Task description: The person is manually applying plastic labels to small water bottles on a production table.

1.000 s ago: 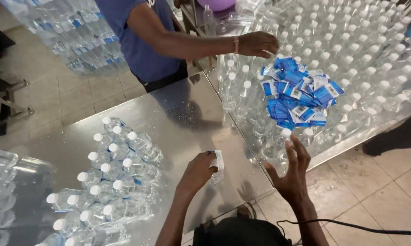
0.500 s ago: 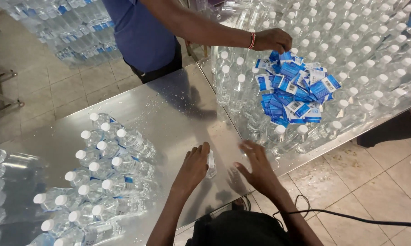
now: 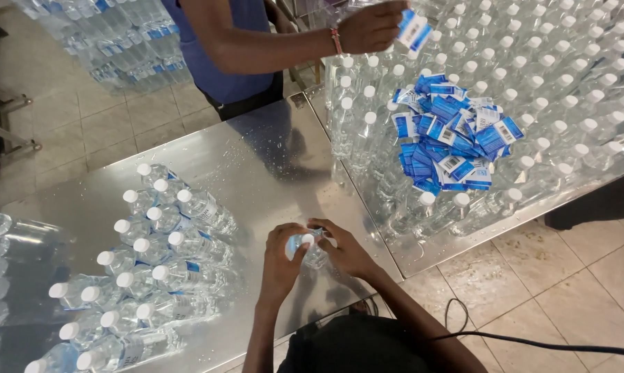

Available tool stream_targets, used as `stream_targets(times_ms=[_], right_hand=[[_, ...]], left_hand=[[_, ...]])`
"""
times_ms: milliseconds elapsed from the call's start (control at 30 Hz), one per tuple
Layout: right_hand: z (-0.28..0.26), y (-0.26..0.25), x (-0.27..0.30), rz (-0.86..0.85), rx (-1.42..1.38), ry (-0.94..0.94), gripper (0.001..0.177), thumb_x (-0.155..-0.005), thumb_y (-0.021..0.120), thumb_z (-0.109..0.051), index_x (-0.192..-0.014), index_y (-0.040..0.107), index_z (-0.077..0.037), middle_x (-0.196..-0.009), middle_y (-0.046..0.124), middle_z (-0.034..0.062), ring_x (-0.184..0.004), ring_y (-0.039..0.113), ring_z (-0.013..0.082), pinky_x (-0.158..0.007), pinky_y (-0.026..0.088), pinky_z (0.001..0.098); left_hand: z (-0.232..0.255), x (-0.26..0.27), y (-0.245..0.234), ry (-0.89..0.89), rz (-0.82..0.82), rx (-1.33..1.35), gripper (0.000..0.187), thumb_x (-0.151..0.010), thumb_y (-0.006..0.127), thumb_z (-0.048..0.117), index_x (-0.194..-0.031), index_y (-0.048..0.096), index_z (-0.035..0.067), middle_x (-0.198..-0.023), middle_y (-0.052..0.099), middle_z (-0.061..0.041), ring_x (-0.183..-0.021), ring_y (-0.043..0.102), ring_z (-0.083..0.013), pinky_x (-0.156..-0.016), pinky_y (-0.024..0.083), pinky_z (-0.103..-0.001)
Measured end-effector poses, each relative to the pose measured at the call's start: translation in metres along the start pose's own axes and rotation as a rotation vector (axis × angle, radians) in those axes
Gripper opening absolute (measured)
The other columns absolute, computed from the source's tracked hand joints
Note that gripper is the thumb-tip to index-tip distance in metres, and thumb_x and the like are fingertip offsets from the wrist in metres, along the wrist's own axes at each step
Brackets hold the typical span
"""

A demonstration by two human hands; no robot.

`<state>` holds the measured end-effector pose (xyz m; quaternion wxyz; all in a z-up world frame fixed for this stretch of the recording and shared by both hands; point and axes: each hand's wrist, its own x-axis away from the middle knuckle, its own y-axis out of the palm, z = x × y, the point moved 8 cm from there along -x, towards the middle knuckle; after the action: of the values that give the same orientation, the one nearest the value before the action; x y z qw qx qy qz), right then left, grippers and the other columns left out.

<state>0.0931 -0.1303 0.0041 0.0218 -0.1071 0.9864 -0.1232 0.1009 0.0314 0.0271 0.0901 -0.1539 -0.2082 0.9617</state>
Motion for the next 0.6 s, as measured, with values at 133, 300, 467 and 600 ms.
stream_targets(times_ms=[133, 300, 467, 600], right_hand=[[-0.005, -0.002, 0.005, -0.056, 0.003, 0.061, 0.052, -0.116, 0.044, -0.033, -0.162, 0.048, -0.008, -0.158, 0.054, 0.0301, -0.148, 0.048, 0.0537, -0.124, 0.037, 0.0639], [0.008, 0.003, 0.007, -0.036, 0.005, 0.177, 0.054, -0.118, 0.042, -0.036, -0.167, 0.045, -0.013, -0.164, 0.05, 0.0264, -0.151, 0.044, 0.0525, -0.127, 0.032, 0.0654], [0.01, 0.006, 0.012, 0.033, -0.035, 0.187, 0.051, -0.118, 0.043, -0.036, -0.164, 0.05, -0.013, -0.16, 0.054, 0.0285, -0.148, 0.049, 0.054, -0.123, 0.036, 0.0687], [0.019, 0.004, 0.015, 0.063, -0.075, 0.172, 0.053, -0.118, 0.044, -0.037, -0.164, 0.051, -0.011, -0.162, 0.053, 0.0264, -0.15, 0.044, 0.0549, -0.123, 0.034, 0.0718]], left_hand=[[-0.015, 0.016, 0.007, -0.118, 0.097, 0.134, 0.032, -0.11, 0.062, 0.008, -0.141, 0.065, 0.008, -0.142, 0.065, -0.017, -0.139, 0.059, -0.0409, -0.117, 0.047, -0.053], [-0.014, 0.023, 0.014, -0.275, 0.049, 0.227, 0.039, -0.118, 0.048, 0.022, -0.15, 0.058, 0.002, -0.149, 0.062, -0.026, -0.145, 0.053, -0.0507, -0.122, 0.041, -0.063], [-0.028, 0.028, 0.017, -0.354, 0.031, 0.216, 0.041, -0.116, 0.048, 0.025, -0.153, 0.054, 0.007, -0.153, 0.062, -0.023, -0.147, 0.055, -0.0454, -0.121, 0.046, -0.059], [-0.045, 0.035, 0.025, -0.337, 0.074, 0.269, 0.041, -0.117, 0.049, 0.025, -0.156, 0.053, 0.011, -0.155, 0.063, -0.018, -0.148, 0.055, -0.0392, -0.121, 0.046, -0.054]])
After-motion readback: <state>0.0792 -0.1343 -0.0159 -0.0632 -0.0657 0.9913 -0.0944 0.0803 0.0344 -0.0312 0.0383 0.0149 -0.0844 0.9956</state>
